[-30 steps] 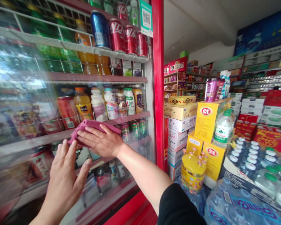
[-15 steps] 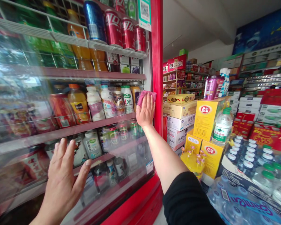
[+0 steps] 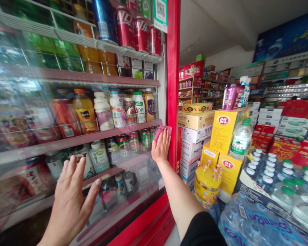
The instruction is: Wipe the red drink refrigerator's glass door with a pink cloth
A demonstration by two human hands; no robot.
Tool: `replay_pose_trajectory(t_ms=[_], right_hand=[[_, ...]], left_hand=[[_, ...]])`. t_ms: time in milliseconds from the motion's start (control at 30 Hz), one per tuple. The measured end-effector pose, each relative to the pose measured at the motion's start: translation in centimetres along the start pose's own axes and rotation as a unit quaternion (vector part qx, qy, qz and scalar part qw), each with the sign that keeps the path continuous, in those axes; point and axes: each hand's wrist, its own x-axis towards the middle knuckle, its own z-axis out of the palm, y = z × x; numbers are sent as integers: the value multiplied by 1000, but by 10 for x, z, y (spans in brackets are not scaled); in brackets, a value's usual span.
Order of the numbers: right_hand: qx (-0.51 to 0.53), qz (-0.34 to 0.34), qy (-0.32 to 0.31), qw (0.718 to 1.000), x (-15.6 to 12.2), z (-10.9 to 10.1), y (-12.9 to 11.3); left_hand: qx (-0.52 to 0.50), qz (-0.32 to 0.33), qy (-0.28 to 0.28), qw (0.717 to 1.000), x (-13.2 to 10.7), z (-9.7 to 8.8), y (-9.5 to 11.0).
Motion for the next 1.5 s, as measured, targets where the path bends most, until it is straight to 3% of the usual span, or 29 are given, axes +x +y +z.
replay_pose_trajectory(t_ms=[67, 133, 333, 433, 467, 533, 600, 667, 733, 833, 967, 1067, 1133, 1200, 1267, 1333, 1433, 1500], right_hand=[[-1, 13, 7, 1000, 2, 1, -4], [-1, 21, 22, 1000, 22, 0, -11], [13, 56, 56, 997, 137, -18, -58], [24, 68, 72, 995, 167, -28, -101], [27, 34, 66, 997, 167, -32, -116], [28, -99, 31, 994, 159, -38, -144], [23, -266, -13, 964, 147, -42, -161], [16, -386, -35, 922, 139, -43, -163], [9, -427, -34, 904, 140, -43, -150], [0, -340, -11, 940, 160, -43, -118], [10, -80, 43, 996, 208, -44, -88], [49, 101, 99, 989, 243, -41, -105], [75, 134, 121, 981, 252, -40, -137], [84, 66, 117, 987, 247, -40, -177], [65, -80, 79, 992, 228, -43, -216], [40, -255, 32, 966, 207, -49, -245], [25, -449, -30, 893, 188, -57, -258], [24, -482, -41, 875, 190, -59, -249]], left_hand=[[2, 3, 4, 1000, 1, -2, -1], [6, 2, 8, 1000, 4, -4, -3], [14, -2, 25, 1000, 12, -9, -7], [18, -3, 31, 999, 15, -11, -8], [18, -3, 32, 999, 16, -11, -7], [16, -2, 33, 999, 20, -12, -5], [14, 4, 36, 999, 24, -12, -2], [11, 11, 43, 999, 28, -13, 1], [8, 15, 47, 999, 31, -16, 2], [13, 7, 49, 999, 30, -24, -5], [25, -1, 57, 998, 28, -39, -20], [31, -2, 68, 997, 30, -50, -27], [34, -4, 74, 997, 32, -55, -28], [37, -2, 78, 996, 35, -59, -28], [38, 2, 81, 996, 37, -61, -27], [40, 8, 81, 996, 39, -62, -25], [45, 16, 82, 995, 44, -65, -26], [53, 20, 85, 995, 47, -71, -30]])
